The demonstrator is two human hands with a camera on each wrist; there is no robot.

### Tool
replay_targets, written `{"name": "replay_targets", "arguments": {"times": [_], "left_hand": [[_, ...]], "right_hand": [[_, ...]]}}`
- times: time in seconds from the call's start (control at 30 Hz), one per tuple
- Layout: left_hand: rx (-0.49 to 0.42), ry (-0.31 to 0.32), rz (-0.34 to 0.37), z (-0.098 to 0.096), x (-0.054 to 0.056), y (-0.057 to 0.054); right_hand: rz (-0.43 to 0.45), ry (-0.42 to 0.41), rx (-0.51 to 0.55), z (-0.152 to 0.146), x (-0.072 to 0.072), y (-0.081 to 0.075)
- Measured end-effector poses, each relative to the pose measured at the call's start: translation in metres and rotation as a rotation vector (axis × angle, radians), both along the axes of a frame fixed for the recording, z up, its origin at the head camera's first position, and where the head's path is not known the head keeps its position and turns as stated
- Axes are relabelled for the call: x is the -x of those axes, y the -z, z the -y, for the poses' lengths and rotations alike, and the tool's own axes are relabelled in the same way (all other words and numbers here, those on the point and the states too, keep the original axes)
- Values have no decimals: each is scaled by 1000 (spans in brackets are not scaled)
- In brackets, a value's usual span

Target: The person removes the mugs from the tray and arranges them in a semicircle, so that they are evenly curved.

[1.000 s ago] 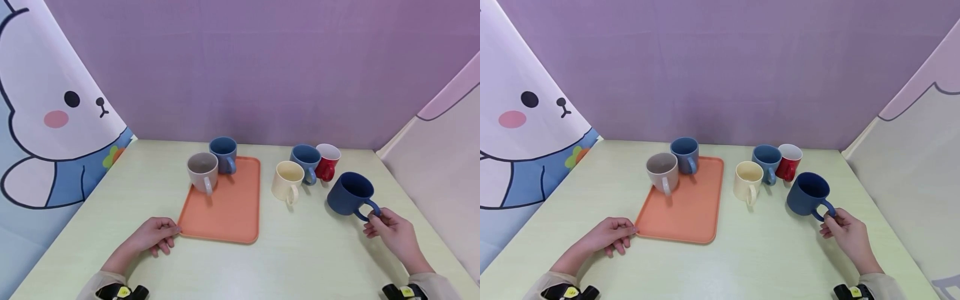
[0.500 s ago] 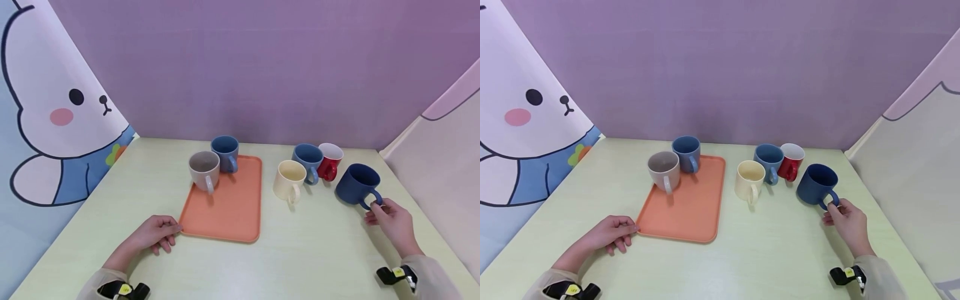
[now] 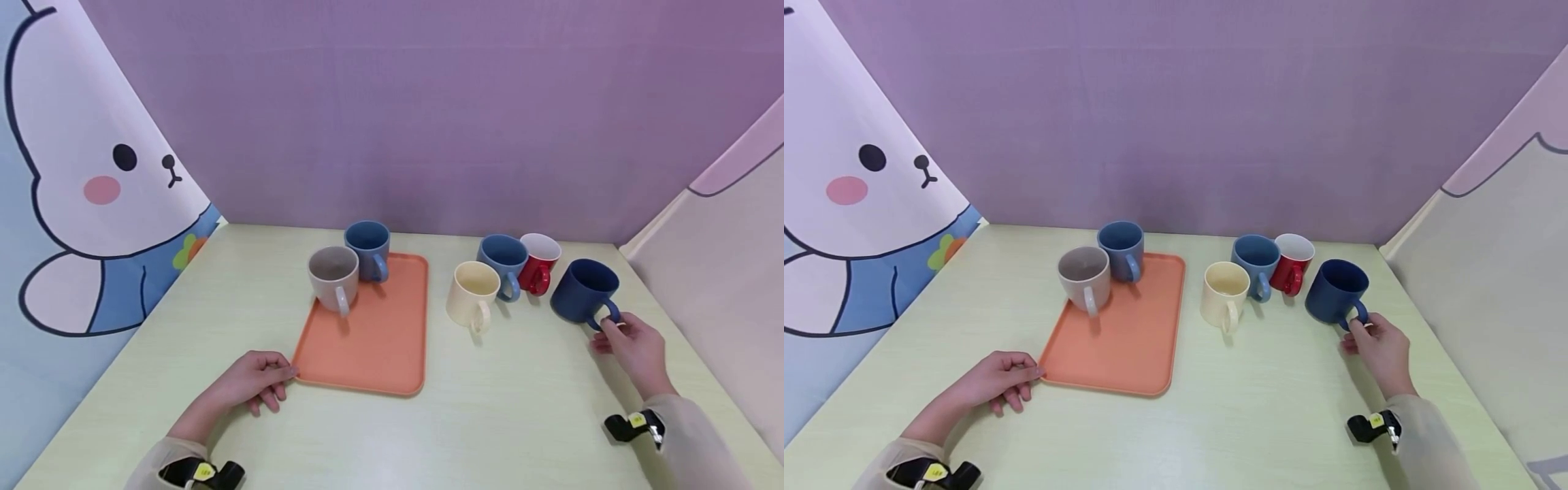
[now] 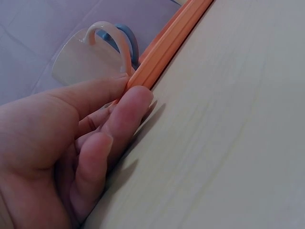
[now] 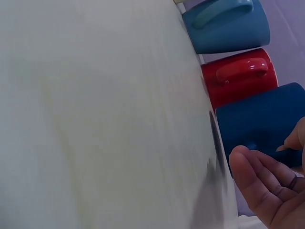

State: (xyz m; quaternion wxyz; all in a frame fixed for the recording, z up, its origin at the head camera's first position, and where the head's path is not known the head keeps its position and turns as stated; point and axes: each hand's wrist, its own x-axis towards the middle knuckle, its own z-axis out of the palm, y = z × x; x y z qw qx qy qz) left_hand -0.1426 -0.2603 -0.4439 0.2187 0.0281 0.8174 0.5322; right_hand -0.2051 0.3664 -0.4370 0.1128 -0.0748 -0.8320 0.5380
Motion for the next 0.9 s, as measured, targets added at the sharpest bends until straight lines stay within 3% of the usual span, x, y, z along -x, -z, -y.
{"name": "replay_targets", "arguments": {"times": [0.57, 0.9], "left_hand": [[-4, 2, 3, -3, -1, -5], [-1, -4, 1, -2, -3, -4]], "right_hand": [[-6, -3, 67, 10, 24, 4], [12, -23, 43, 13, 32, 5]]}}
